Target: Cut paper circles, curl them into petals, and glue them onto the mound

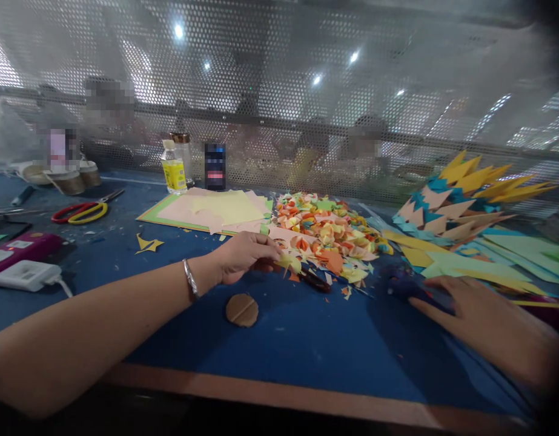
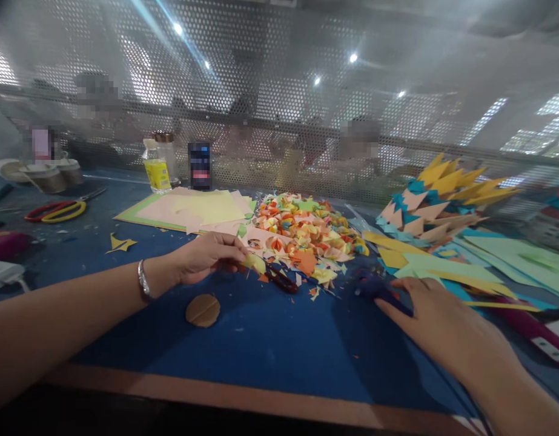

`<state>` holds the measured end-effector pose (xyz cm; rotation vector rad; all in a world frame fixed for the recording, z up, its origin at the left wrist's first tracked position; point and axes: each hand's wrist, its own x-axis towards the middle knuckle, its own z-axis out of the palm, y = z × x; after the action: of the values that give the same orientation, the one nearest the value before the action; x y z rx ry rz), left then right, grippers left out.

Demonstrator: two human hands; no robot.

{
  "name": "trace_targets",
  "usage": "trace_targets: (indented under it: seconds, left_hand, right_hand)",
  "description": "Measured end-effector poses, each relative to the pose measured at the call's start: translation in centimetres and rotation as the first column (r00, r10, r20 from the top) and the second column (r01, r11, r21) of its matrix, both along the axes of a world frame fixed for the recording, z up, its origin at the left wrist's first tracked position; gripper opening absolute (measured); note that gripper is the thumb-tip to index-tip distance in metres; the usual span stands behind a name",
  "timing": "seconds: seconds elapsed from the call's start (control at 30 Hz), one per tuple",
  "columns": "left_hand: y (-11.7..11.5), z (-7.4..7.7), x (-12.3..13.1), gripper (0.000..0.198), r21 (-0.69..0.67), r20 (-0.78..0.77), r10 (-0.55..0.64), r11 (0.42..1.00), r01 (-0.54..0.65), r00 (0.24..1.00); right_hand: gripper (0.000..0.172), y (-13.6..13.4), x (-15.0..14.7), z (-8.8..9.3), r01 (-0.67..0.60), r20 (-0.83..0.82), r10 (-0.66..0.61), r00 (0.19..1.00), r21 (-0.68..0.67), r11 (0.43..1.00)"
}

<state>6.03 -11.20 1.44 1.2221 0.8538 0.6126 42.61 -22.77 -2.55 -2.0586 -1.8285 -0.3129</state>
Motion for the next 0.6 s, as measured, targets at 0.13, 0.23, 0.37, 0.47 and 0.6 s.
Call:
trace_targets:
  seconds: [0.13, 0.23, 0.37, 0.47, 0.6]
  left_hand:
    - [-0.1, 0.1, 0.1, 0.005, 0.007, -0.006, 0.0, 1.0, 0.0, 1.0]
    - [-0.3, 0.2, 0.1, 0.005, 0.019, -0.001, -0.013, 1.0, 0.013, 1.0]
    - [-0.4, 0.2, 0.1, 0.003, 0.03, 0.004, -0.012, 0.999, 0.011, 1.0]
    - [-0.4, 0.1, 0.1, 0.003, 0.032, 0.009, -0.006, 0.999, 0.006, 1.0]
    - [-0.3, 0.1, 0.1, 0.004, -0.005, 0.063, -0.015, 1.0, 0.015, 0.998]
  right_hand:
    - [0.042, -0.9, -6.4, 2.3, -0.049, -0.057, 0.048, 0.997, -0.018, 0.999]
    - [0.036, -0.4, -12.1, 3.6, -0.255, -0.197, 0.235, 0.952, -0.081, 0.964]
    - [0.03, 1.6, -16.6, 4.1, -0.391, -0.253, 0.346, 0.903, -0.155, 0.907]
    - [0.027, 3.0, -17.7, 4.0, -0.442, -0.252, 0.398, 0.882, -0.147, 0.885]
    - [0.029, 3.8, -18.0, 3.9, -0.468, -0.31, 0.419, 0.854, -0.104, 0.877]
